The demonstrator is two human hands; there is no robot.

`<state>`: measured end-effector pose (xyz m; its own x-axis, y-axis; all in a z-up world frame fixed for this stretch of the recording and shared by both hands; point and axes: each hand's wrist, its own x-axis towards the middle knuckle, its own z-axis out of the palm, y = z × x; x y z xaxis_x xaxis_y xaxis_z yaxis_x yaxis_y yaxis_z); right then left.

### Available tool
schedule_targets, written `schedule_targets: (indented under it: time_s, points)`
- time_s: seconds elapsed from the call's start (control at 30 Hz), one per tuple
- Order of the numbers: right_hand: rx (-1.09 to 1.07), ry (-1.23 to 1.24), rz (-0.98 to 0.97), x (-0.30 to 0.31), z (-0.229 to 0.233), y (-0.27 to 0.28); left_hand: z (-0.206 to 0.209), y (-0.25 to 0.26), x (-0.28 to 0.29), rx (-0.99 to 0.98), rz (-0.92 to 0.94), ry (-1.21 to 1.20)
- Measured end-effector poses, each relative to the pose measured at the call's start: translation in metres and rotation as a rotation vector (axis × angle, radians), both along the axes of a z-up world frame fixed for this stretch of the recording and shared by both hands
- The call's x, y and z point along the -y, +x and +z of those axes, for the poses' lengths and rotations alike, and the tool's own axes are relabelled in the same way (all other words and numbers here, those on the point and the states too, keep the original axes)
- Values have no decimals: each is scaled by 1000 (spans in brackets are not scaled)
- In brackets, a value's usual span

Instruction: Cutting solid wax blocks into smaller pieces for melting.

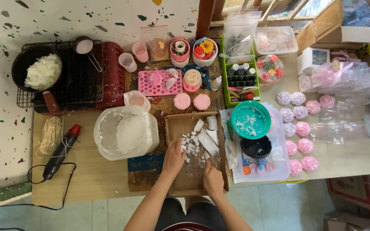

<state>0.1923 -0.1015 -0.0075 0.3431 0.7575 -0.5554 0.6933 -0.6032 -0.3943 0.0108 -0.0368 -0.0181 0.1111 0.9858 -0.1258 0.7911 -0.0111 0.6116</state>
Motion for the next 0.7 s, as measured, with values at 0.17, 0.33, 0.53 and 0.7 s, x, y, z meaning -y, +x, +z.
schedule_targets:
  time_s: [0.17, 0.33, 0.53, 0.7]
  points:
    - [-86, 52, -60, 12, -30, -4, -13, 15, -20, 32, -82, 81]
    - [-117, 48, -164, 14, -22, -4, -5, 26, -40, -59, -294, -112]
    - [-155, 67, -111, 15, -8, -3, -22, 10, -24, -165, -396, 208]
    - [-168, 12, -68, 14, -14, -10, -29, 5, -11, -119, -268, 208]
